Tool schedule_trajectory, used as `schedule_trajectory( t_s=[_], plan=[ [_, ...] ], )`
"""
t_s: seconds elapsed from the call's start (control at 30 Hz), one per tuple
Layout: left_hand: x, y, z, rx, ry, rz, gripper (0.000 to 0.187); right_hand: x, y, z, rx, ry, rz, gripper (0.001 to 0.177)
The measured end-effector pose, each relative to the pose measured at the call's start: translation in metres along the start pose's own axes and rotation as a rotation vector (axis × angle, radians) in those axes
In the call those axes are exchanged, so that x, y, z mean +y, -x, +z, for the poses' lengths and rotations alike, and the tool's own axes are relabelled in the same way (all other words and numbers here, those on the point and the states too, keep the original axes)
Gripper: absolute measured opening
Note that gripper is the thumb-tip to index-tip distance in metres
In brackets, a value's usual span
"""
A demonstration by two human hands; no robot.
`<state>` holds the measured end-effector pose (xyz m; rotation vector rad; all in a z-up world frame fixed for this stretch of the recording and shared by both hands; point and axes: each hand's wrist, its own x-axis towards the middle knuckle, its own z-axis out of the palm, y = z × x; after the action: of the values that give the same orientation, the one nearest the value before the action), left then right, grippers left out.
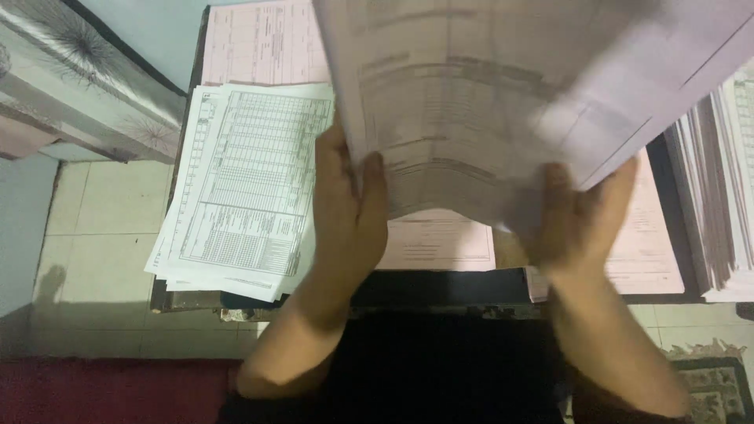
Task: Sorting and organizing various stacks of paper documents into a cardboard box.
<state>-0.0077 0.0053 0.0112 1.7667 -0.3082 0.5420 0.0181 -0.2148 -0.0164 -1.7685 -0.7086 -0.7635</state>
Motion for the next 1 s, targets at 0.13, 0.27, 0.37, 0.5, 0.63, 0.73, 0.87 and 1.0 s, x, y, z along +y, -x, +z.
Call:
schedule_trajectory(
  t_s=[0.13, 0.27, 0.37, 0.5, 0.63, 0.73, 0.87, 1.0],
  plan=[
    [-0.001, 0.012, 0.004, 0.028, -0.063, -0.031, 0.042, -0.024, 0.002, 0.020, 0.000, -0.069, 0.082, 0.056],
    [-0.003, 0.011, 0.005, 0.026, -0.068, -0.061, 0.045, -0.034, -0.005, 0.035, 0.070, -0.046, 0.154, 0.060],
    [-0.006, 0.009, 0.007, 0.031, -0.081, -0.030, 0.030, -0.024, -0.002, 0.037, 0.053, 0.095, 0.086, 0.040],
    [-0.010, 0.014, 0.007, 0.095, -0.150, -0.007, 0.033, -0.030, -0.002, 0.036, 0.118, 0.031, 0.186, 0.058],
    [-0.016, 0.018, 0.003, -0.021, -0.221, -0.120, 0.037, -0.028, 0.004, 0.045, 0.047, 0.069, 0.348, 0.046],
    [-0.014, 0.020, -0.001, -0.077, -0.247, -0.274, 0.033, -0.021, 0.011, 0.037, -0.025, 0.039, 0.422, 0.051],
    [0.015, 0.015, -0.012, -0.137, -0.194, -0.254, 0.032, -0.040, -0.001, 0.023, -0.062, -0.054, 0.490, 0.047],
    [0.034, 0.011, -0.023, -0.238, -0.264, -0.316, 0.042, -0.048, -0.010, 0.008, -0.198, -0.174, 0.512, 0.055]
  ],
)
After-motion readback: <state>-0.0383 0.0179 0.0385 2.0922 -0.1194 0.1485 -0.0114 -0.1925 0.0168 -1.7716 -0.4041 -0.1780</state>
